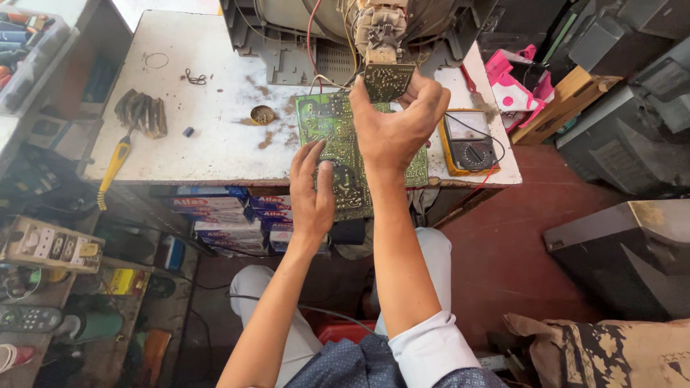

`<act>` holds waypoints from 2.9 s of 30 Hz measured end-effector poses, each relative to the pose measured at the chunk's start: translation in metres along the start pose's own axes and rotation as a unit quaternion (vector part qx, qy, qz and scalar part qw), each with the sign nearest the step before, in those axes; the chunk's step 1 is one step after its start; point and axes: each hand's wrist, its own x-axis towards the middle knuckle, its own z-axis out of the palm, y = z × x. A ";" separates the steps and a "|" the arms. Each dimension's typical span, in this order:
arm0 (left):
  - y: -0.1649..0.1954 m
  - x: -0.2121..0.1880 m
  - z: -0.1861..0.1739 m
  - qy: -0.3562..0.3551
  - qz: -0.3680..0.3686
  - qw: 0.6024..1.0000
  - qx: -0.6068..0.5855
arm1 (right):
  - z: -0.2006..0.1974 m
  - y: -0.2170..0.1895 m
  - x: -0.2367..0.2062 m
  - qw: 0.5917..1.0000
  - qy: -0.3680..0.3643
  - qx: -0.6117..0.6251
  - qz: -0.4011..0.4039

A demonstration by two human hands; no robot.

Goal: The person uses a multimeter to test points on a circuit board, then picks up a remote control and presses buttons while continuing to probe the board with the multimeter leads.

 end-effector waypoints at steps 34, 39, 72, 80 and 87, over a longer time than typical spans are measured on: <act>0.034 0.049 0.044 -0.084 -0.139 0.820 -0.549 | -0.008 -0.001 -0.002 1.000 -0.014 0.004 -0.005; 0.035 0.052 0.043 -0.087 -0.146 0.833 -0.527 | -0.008 0.000 -0.002 0.999 -0.022 0.026 -0.002; 0.010 0.043 0.097 -0.105 -0.204 0.906 -0.356 | -0.072 0.080 -0.014 0.979 -0.180 -0.096 -0.027; 0.008 0.067 0.106 -0.086 -0.316 0.848 -0.417 | -0.085 0.099 -0.008 0.962 -0.262 0.046 0.056; 0.007 0.074 0.112 -0.108 -0.329 0.841 -0.415 | -0.091 0.129 -0.015 0.934 -0.253 0.192 0.165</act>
